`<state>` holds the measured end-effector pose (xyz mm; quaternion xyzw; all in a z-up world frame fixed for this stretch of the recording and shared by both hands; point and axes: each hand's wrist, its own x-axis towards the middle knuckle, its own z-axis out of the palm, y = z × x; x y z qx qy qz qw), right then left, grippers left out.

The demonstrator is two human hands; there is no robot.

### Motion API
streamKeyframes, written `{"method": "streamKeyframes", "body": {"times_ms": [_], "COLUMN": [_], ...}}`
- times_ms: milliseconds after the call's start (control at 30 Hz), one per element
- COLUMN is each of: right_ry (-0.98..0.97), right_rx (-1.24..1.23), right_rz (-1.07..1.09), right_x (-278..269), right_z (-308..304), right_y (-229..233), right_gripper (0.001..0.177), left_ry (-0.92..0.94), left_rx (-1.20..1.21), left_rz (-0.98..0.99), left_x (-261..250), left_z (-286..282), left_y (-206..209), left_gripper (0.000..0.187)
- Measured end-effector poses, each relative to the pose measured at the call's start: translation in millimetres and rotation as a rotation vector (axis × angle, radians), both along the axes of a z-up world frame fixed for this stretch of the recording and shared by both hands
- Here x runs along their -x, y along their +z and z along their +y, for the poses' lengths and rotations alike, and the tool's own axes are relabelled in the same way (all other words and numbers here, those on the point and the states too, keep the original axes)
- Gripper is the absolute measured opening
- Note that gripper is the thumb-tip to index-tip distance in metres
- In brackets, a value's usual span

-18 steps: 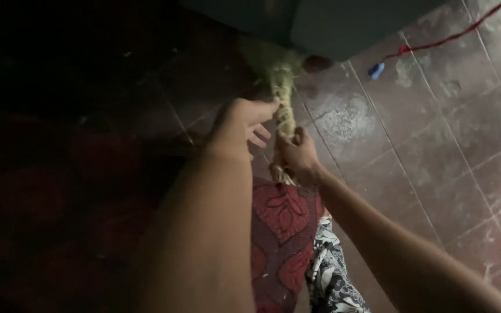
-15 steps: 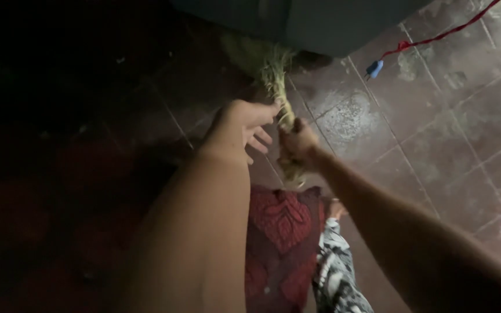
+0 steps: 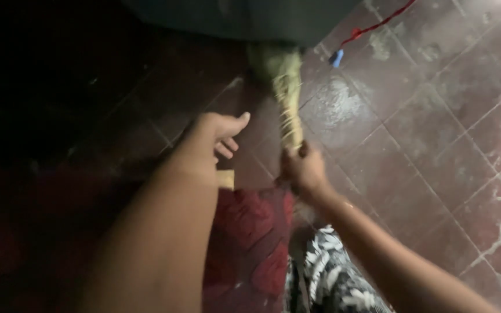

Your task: Sweeping debris off the floor into a dustpan using a broom.

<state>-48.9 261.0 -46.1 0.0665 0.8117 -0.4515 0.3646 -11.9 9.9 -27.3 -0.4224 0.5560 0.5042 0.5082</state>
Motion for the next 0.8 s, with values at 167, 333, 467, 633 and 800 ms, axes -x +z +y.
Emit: {"method": "streamKeyframes", "body": {"times_ms": [167,333,467,633,800], "right_ry": [0.404,0.568,0.342,0.240,0.392], "right_rx": [-0.201,-0.283,-0.299,-0.294,-0.251], "right_rz": [0.020,0.084,-0.053,0.000,-0.013], "right_x": [16,85,119,120,118], "right_z": [-46,-31,39,99,118], "right_y": [16,5,-18,44,62], "right_gripper": [0.045,0.046,0.046,0.048,0.054], "left_ry": [-0.180,-0.530,-0.461,0.013,0.496], "left_rx": [0.105,0.334,0.456,0.297,0.399], "left_rz": [0.019,0.097,0.245,0.481,0.248], "left_x": [13,44,80,87,98], "left_z": [10,53,112,173,246], "left_y": [2,10,17,-78,-80], "left_gripper": [0.081,0.074,0.070,0.075,0.081]}}
